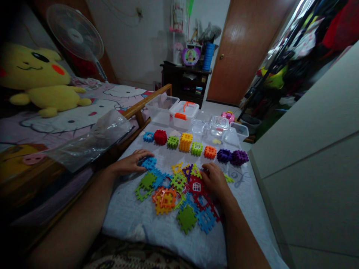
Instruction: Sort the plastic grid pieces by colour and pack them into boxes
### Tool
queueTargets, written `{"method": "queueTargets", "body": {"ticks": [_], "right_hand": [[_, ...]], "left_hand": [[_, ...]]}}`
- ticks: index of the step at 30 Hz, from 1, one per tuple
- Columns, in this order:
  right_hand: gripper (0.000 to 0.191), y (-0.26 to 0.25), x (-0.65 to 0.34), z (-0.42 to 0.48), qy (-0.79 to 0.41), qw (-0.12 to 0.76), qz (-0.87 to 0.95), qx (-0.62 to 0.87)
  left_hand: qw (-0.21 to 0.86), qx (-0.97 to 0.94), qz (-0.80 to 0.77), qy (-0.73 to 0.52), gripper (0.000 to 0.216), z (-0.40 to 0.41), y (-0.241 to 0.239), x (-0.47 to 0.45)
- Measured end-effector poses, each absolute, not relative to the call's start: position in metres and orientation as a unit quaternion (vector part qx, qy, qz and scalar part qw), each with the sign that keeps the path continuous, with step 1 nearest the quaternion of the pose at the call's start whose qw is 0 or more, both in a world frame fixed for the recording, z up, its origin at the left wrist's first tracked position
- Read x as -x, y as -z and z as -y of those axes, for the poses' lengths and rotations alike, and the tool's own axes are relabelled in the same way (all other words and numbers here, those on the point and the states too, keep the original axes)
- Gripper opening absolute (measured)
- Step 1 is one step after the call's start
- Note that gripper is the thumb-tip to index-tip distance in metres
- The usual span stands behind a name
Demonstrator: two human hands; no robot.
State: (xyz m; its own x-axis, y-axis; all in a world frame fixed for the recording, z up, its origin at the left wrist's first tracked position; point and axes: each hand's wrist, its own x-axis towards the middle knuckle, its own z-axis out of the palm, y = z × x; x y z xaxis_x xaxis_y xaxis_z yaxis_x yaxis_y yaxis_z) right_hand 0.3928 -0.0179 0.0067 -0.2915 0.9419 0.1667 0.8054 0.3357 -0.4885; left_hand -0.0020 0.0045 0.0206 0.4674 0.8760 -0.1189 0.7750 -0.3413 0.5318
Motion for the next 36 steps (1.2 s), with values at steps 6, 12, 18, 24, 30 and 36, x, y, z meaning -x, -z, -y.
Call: {"method": "queueTargets", "body": {"ticks": [6,12,18,24,30,36], "right_hand": [[0.020,-0.008,-0.392,0.018,-0.164,0.212,0.786,0.557],[0.021,-0.006,-0.392,0.018,-0.163,0.207,0.786,0.559],[0.023,-0.005,-0.393,0.017,-0.166,0.197,0.787,0.560],[0.022,-0.004,-0.394,0.016,-0.170,0.198,0.790,0.555],[0.021,-0.003,-0.394,0.016,-0.165,0.208,0.788,0.556],[0.021,-0.003,-0.394,0.016,-0.170,0.201,0.788,0.556]], "left_hand": [[0.249,-0.821,-0.509,-0.064,0.061,-0.007,-0.027,-0.004],[0.205,-0.832,-0.515,-0.026,0.053,-0.015,-0.030,-0.010],[0.182,-0.839,-0.510,-0.043,0.047,-0.023,-0.042,0.002],[0.113,-0.830,-0.536,-0.101,0.055,-0.070,-0.059,0.031],[0.126,-0.820,-0.553,-0.075,0.057,-0.119,-0.064,0.038],[0.144,-0.811,-0.565,-0.035,0.060,-0.142,-0.064,0.031]]}}
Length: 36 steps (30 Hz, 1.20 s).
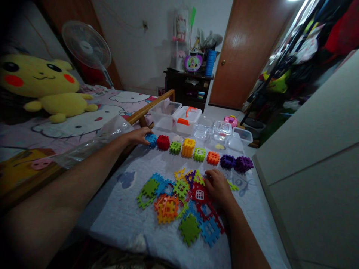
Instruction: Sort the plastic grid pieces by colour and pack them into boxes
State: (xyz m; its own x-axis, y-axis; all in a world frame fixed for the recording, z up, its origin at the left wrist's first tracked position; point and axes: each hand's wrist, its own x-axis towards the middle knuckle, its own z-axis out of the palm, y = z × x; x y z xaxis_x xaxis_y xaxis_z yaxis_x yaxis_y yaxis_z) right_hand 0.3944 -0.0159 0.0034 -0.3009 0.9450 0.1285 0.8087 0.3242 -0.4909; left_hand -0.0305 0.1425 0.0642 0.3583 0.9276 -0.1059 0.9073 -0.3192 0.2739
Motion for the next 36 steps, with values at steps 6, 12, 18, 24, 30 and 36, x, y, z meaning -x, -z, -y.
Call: {"method": "queueTargets", "body": {"ticks": [6,12,18,24,30,36], "right_hand": [[0.020,-0.003,-0.394,0.017,-0.174,0.210,0.783,0.560],[0.021,-0.004,-0.394,0.018,-0.175,0.208,0.783,0.560],[0.021,-0.007,-0.393,0.018,-0.175,0.207,0.783,0.560],[0.021,-0.005,-0.393,0.018,-0.178,0.211,0.783,0.557],[0.021,-0.004,-0.394,0.018,-0.170,0.207,0.782,0.563],[0.021,-0.006,-0.394,0.017,-0.162,0.195,0.791,0.557]], "left_hand": [[0.156,-0.811,-0.564,-0.012,0.058,-0.154,-0.061,0.029],[0.199,-0.802,-0.563,-0.011,0.063,-0.153,-0.051,0.029],[0.188,-0.796,-0.575,-0.013,0.063,-0.146,-0.047,0.025],[0.176,-0.799,-0.574,-0.029,0.065,-0.146,-0.044,0.023],[0.109,-0.799,-0.585,-0.090,0.083,-0.128,-0.049,0.023],[0.058,-0.792,-0.573,-0.201,0.069,-0.060,-0.065,0.011]]}}
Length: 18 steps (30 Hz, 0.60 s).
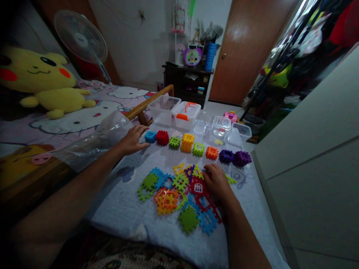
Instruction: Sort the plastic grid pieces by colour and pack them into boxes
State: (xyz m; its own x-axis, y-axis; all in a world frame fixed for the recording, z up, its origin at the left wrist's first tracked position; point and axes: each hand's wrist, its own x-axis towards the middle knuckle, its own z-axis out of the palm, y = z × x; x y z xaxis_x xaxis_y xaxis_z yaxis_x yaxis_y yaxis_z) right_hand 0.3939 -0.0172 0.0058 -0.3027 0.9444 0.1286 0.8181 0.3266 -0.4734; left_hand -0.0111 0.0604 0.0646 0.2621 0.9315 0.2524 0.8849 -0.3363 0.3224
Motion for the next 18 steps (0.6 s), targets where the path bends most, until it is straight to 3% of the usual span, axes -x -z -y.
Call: {"method": "queueTargets", "body": {"ticks": [3,6,11,18], "right_hand": [[0.023,-0.006,-0.394,0.017,-0.162,0.188,0.795,0.554],[0.022,-0.005,-0.394,0.017,-0.158,0.190,0.795,0.554],[0.022,-0.004,-0.394,0.016,-0.162,0.192,0.793,0.555],[0.022,-0.005,-0.394,0.017,-0.158,0.200,0.796,0.549]], "left_hand": [[0.172,-0.815,-0.526,-0.170,0.061,-0.011,-0.072,-0.002],[0.251,-0.839,-0.473,-0.102,0.073,0.033,-0.068,-0.018],[0.233,-0.838,-0.484,-0.094,0.082,0.066,-0.039,-0.039],[0.224,-0.826,-0.502,-0.126,0.049,0.052,-0.028,-0.048]]}}
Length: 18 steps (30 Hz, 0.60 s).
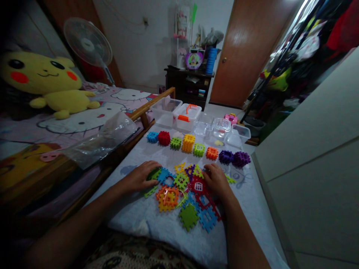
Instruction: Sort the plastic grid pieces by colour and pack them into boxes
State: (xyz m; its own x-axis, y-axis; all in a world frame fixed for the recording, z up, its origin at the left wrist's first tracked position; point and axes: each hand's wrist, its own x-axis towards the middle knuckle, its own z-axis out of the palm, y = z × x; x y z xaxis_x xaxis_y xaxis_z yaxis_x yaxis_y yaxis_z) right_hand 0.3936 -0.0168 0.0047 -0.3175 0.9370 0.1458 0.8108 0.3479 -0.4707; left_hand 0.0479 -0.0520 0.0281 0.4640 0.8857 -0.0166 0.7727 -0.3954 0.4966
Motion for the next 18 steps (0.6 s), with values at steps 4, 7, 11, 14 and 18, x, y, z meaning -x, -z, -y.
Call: {"method": "queueTargets", "body": {"ticks": [4,7,11,14,18], "right_hand": [[0.021,-0.007,-0.394,0.017,-0.158,0.196,0.796,0.550],[0.022,-0.008,-0.393,0.018,-0.164,0.191,0.797,0.550],[0.022,-0.007,-0.393,0.018,-0.161,0.191,0.793,0.556],[0.023,-0.006,-0.392,0.017,-0.161,0.194,0.793,0.555],[0.023,-0.007,-0.392,0.017,-0.163,0.188,0.793,0.557]], "left_hand": [[0.223,-0.820,-0.506,-0.149,0.044,0.040,-0.026,-0.050],[0.217,-0.816,-0.511,-0.163,0.044,0.033,-0.023,-0.050],[0.224,-0.808,-0.517,-0.172,0.044,0.027,-0.027,-0.048],[0.251,-0.782,-0.540,-0.185,0.046,0.022,-0.036,-0.044],[0.226,-0.774,-0.554,-0.209,0.045,0.009,-0.041,-0.038]]}}
